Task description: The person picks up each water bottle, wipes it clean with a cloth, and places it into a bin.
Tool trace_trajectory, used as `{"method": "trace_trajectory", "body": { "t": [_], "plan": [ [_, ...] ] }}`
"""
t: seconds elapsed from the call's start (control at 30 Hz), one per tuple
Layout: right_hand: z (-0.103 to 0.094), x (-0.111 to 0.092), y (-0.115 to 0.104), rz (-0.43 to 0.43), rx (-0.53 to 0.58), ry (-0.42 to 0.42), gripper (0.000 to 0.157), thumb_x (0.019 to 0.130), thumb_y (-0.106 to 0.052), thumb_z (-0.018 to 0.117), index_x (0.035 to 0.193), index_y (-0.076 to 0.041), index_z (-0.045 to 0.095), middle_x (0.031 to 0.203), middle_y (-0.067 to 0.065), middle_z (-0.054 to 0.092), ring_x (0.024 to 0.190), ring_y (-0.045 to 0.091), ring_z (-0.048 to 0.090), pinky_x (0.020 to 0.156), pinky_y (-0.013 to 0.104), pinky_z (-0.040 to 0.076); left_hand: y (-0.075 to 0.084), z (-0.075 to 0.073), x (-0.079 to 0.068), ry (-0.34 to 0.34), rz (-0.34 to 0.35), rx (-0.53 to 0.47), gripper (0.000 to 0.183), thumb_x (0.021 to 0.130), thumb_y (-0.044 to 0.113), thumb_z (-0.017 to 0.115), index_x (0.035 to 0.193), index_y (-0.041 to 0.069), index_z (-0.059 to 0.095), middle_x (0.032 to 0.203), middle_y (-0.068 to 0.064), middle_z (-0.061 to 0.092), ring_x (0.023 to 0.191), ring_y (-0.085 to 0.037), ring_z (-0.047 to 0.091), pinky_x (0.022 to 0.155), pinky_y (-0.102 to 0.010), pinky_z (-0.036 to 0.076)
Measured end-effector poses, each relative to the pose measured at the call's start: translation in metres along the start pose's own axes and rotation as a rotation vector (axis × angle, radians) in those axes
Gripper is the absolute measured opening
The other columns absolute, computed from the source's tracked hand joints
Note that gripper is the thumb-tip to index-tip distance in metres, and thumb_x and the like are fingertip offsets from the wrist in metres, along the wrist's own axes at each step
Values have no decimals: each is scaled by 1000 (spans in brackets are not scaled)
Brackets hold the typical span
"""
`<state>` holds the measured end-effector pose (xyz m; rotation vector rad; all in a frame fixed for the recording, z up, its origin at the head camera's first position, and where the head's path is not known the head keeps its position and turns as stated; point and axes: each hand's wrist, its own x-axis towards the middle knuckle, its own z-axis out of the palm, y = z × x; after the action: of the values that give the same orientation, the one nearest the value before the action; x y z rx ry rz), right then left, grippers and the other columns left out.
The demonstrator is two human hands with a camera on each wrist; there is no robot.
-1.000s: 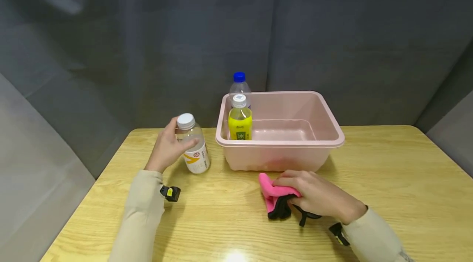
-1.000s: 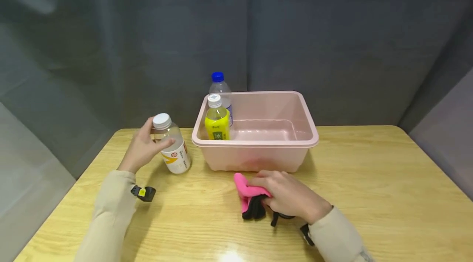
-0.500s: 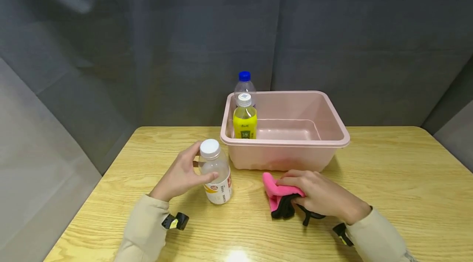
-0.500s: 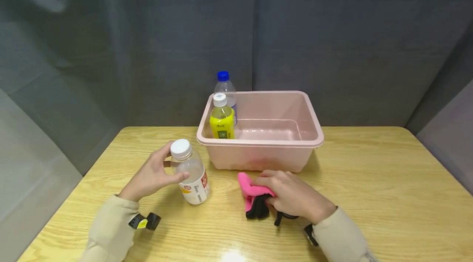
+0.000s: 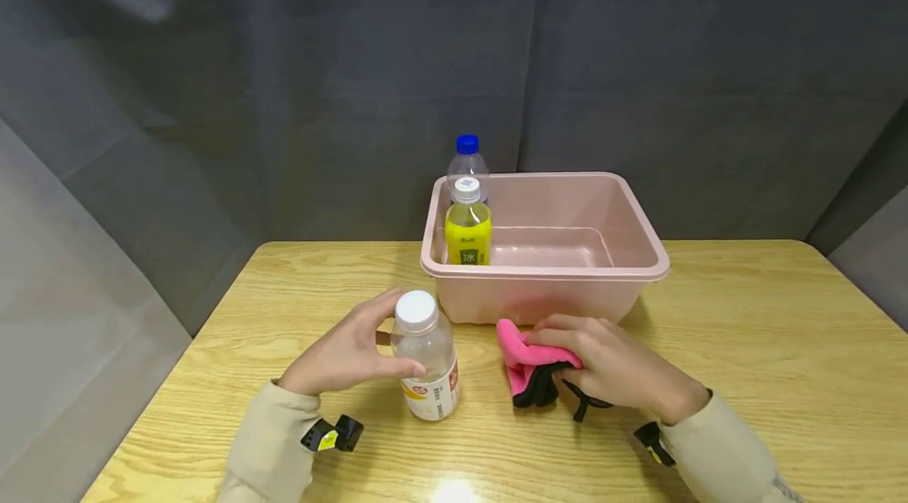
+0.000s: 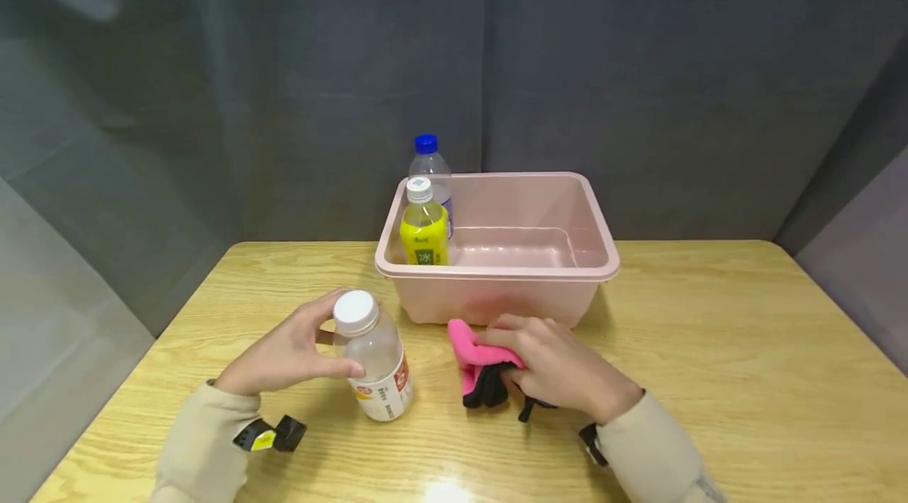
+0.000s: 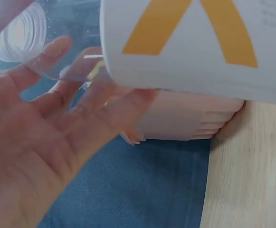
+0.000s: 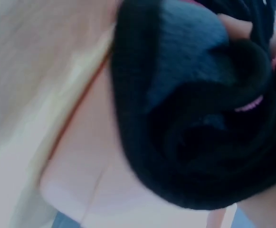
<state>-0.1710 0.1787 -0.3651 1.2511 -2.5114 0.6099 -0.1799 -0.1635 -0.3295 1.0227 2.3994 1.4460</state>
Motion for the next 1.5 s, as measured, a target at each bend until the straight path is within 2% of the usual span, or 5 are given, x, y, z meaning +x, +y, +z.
{"method": "trace_trajectory", "body": {
  "t": [0.4,0.67,1.1,1.33,1.5],
  "plan": [
    [13,39,-36,-274,430,701,32,100,-18,67,121,6,68,130,20,61,122,25,58,104,33,46,-3,-2,-1,-65,-102,44,66,86,18,83,140,5,46,127,-9,63,112,-28,60,95,-50,51],
    [25,39,-40,-279,116,414,41,76,6,74,115,-7,69,124,15,61,105,27,64,90,37,57,-6,-1,-1,-65,-97,69,65,85,21,83,137,5,47,125,-9,64,112,-28,61,95,-51,50],
    [16,41,-47,-317,-153,214,51,52,13,65,92,-19,71,105,1,66,80,18,60,59,26,52,-7,-3,-3,-76,-91,69,66,88,20,82,139,5,43,129,-11,61,115,-30,59,93,-47,54],
    [40,43,-56,-230,-296,-197,36,63,9,71,78,-24,69,84,-8,56,62,13,55,50,25,44,-7,-3,-4,-71,-99,81,66,88,21,82,140,5,43,129,-11,62,116,-30,59,94,-48,52],
    [47,43,-56,-186,-293,-286,37,65,10,72,80,-24,71,82,-9,57,59,11,52,55,27,47,-6,-2,-2,-78,-97,87,67,89,22,81,141,6,42,131,-10,61,118,-30,59,97,-52,49]
  ]
}}
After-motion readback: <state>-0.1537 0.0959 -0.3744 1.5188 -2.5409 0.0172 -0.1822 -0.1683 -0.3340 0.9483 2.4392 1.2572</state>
